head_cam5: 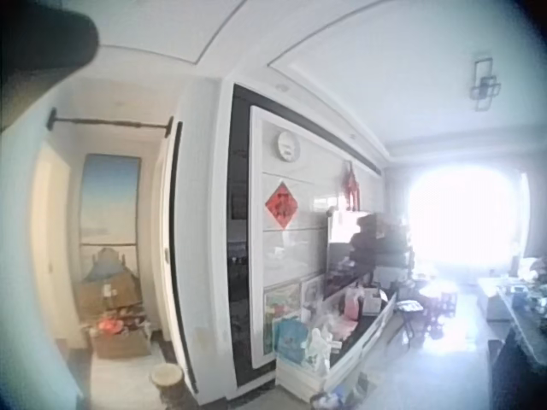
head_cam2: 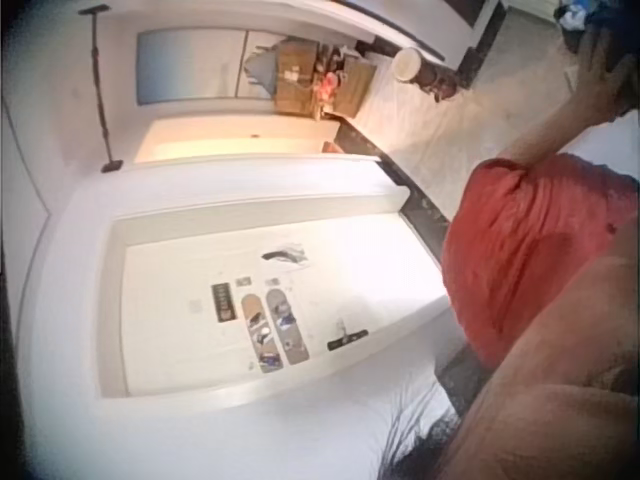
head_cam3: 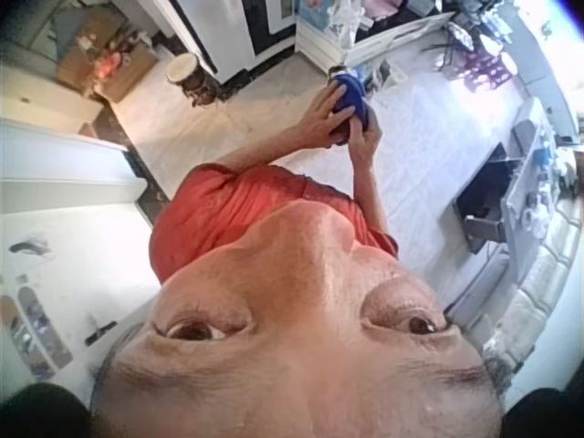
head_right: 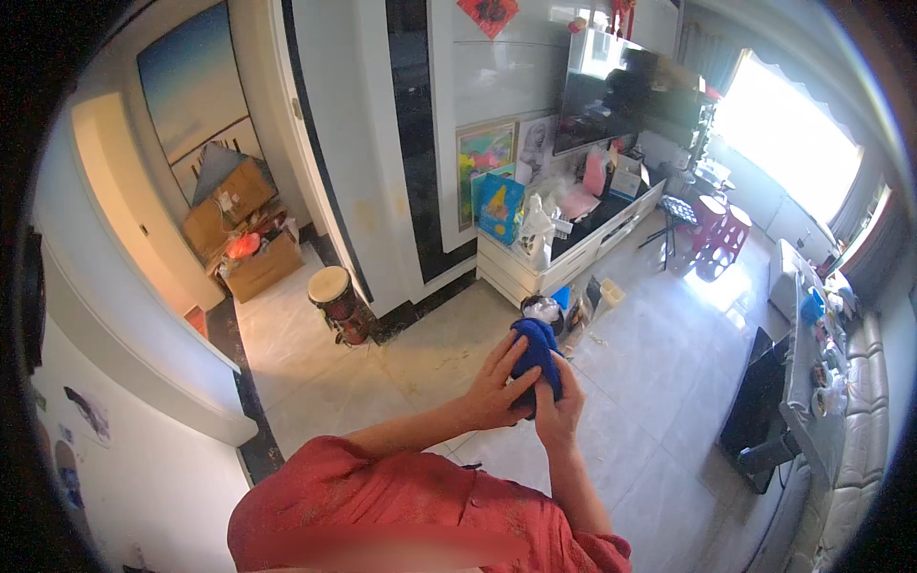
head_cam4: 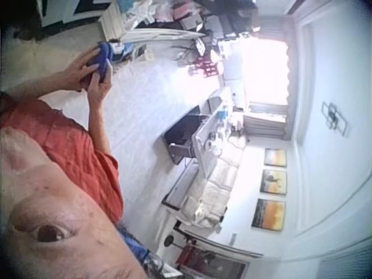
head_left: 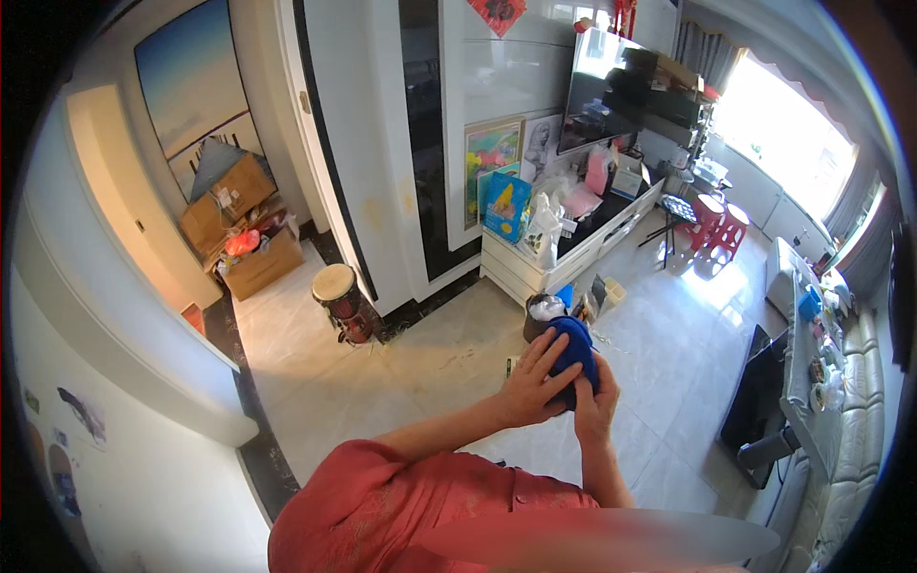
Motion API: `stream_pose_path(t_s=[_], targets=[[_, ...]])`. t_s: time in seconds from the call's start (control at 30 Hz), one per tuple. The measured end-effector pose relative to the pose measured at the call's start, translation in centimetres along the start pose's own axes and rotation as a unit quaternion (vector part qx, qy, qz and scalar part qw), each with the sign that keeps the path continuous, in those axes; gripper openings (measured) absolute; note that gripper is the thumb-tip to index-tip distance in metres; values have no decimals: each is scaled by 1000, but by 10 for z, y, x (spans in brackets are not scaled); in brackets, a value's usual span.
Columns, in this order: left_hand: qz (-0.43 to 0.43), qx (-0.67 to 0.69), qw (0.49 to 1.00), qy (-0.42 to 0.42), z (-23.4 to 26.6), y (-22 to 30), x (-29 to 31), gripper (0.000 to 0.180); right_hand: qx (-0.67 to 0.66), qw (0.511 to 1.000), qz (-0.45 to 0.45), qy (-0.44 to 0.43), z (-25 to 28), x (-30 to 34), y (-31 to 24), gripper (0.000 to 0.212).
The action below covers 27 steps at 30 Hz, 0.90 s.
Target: The person takes a cloth from a closet, then walks through the house and wipes doors, walls, and wardrobe panels with the cloth.
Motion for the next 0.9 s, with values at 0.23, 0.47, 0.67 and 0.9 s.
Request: stream_pose_path(t_s=[0.23, 0.47, 0.67, 0.9], targets=[[87, -99, 991, -10, 42, -38, 20, 76, -121, 987, -1, -108, -66, -29, 32, 35], [130, -237, 963, 6, 91, -61, 36, 75, -195, 959, 14, -207, -131, -60, 25, 30], [140, -337, 930, 50, 171, -78, 84, 72, -205, 927, 57, -308, -226, -42, 4, 31], [153, -437, 881, 98, 292, -94, 150, 76, -204, 901, 95, -371, -363, 7, -24, 32]])
Point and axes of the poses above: each hand's wrist, its own x-axis away from the middle knuckle, its own z-axis out of the back of the hand, y = z × x, the point moved 2 cm from there along -x, towards the middle knuckle
